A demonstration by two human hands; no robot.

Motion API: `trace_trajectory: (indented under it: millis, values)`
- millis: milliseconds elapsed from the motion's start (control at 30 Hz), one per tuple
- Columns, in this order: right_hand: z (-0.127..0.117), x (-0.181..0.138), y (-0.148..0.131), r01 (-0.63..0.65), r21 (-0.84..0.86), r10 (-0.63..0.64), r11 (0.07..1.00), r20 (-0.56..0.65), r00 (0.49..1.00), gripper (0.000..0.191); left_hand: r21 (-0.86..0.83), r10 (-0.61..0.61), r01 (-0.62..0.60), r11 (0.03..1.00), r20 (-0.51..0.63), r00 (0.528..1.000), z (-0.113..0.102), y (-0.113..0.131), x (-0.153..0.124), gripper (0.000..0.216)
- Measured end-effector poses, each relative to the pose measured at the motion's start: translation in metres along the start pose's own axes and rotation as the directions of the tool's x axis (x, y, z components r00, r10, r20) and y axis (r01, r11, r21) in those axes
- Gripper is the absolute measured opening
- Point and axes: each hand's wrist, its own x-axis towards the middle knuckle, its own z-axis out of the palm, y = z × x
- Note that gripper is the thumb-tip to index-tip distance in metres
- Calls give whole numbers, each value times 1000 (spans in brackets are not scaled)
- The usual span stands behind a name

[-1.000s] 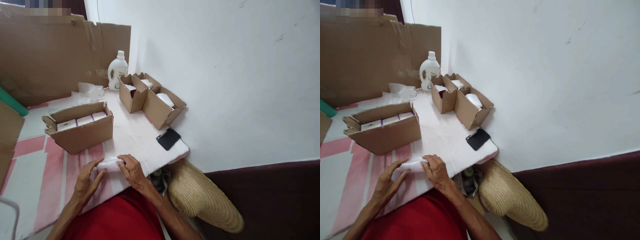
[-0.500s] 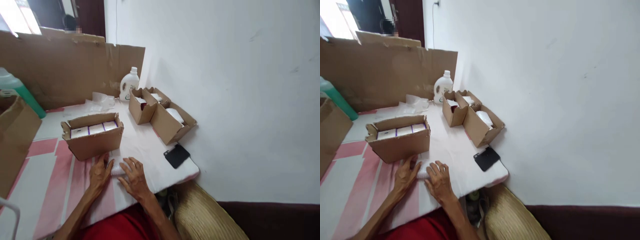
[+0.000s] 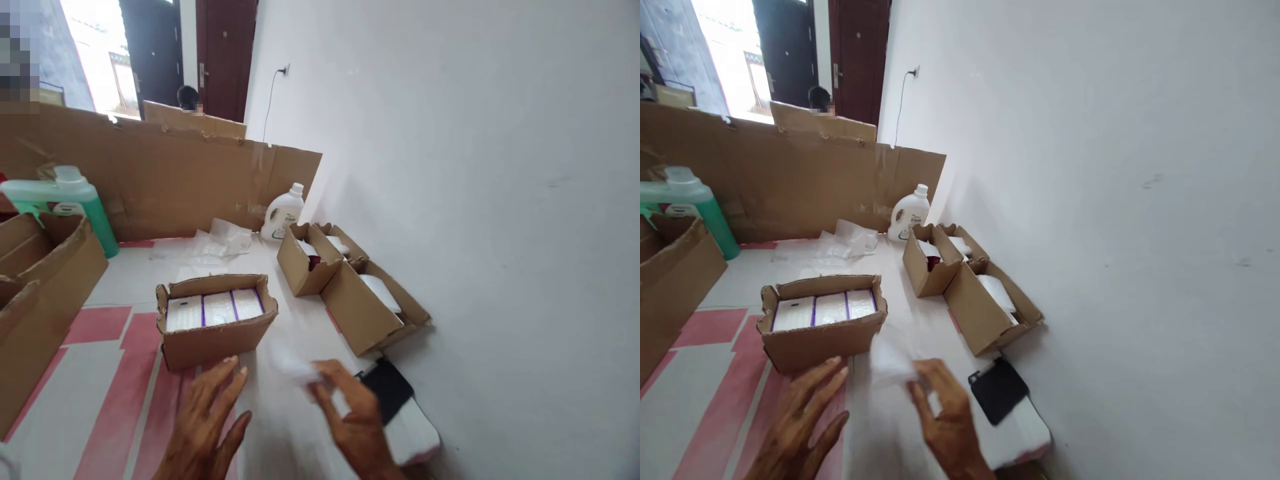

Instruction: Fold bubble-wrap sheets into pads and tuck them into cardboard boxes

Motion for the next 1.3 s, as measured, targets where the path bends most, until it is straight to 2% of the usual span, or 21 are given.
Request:
trace_trajectory:
  millis: [67, 133, 233, 333, 400, 467, 500, 567, 600, 633, 700, 767, 800, 833, 933, 1000, 1067, 1100, 1200, 1233, 1300]
  values:
    - [-26, 42, -12, 14, -89, -24, 996, -113, 993, 15, 56, -24, 32, 998, -135, 991, -21, -4, 24, 62]
    - [-26, 84, -24, 108, -128, -126, 986, -140, 982, 18, 98, -34, 60, 993, -246, 969, -35, -15, 41, 63]
    - [16, 130, -33, 344, -138, -354, 929, -51, 934, 19, 132, -39, 86, 988, -321, 946, -45, -33, 52, 60]
    - [69, 156, -31, 499, -188, -477, 846, 150, 866, 19, 160, -57, 116, 980, -332, 941, -48, -47, 52, 57]
    - [89, 166, -26, 488, -162, -436, 858, 273, 857, 15, 183, -49, 107, 977, -296, 954, -51, -52, 54, 54]
    - [94, 173, -20, 407, -36, -354, 913, 424, 833, 21, 221, -12, 59, 973, -209, 978, -54, -55, 61, 48]
    - [92, 176, -18, 356, 53, -330, 933, 522, 786, 28, 246, 10, 30, 969, -159, 987, -55, -56, 66, 47]
    - [86, 182, -15, 267, 194, -325, 944, 685, 652, 27, 285, 54, -30, 958, -77, 996, -55, -59, 76, 47]
    - [82, 184, -15, 241, 231, -332, 943, 722, 607, 23, 295, 71, -54, 954, -47, 996, -54, -61, 80, 50]
    - [79, 186, -15, 224, 244, -331, 944, 729, 599, 22, 297, 83, -74, 952, -16, 996, -52, -62, 83, 52]
    - [74, 189, -15, 180, 234, -293, 955, 681, 671, 22, 284, 67, -86, 955, 75, 995, -49, -66, 86, 54]
    - [72, 191, -15, 100, 245, -235, 964, 619, 750, 22, 256, -17, -36, 966, 202, 979, -46, -70, 86, 50]
    - [72, 191, -15, 62, 271, -221, 961, 611, 760, 21, 236, -68, 4, 972, 264, 962, -45, -71, 86, 46]
    - [73, 191, -14, 31, 304, -224, 952, 627, 746, 21, 213, -112, 45, 976, 314, 943, -45, -72, 86, 42]
    - [80, 191, -15, -45, 382, -261, 923, 708, 657, 30, 180, -200, 139, 974, 382, 902, -45, -72, 90, 34]
    - [81, 192, -18, -95, 404, -252, 910, 720, 647, 35, 197, -237, 171, 965, 386, 892, -44, -71, 95, 32]
    - [74, 194, -20, -111, 415, -236, 903, 693, 681, 35, 194, -222, 160, 968, 361, 906, -47, -72, 99, 33]
    - [67, 194, -20, -111, 418, -219, 901, 662, 717, 32, 175, -183, 131, 976, 322, 929, -51, -73, 100, 33]
    - [40, 185, -5, -155, 408, -56, 899, 461, 886, 27, 98, -52, 40, 994, 116, 992, -70, -78, 95, 41]
    - [32, 178, 5, -202, 408, 39, 890, 373, 927, 27, 78, -62, 59, 995, 37, 997, -76, -79, 89, 46]
    - [27, 154, 27, -318, 423, 231, 849, 246, 942, 35, 42, -198, 203, 978, -104, 975, -81, -80, 71, 58]
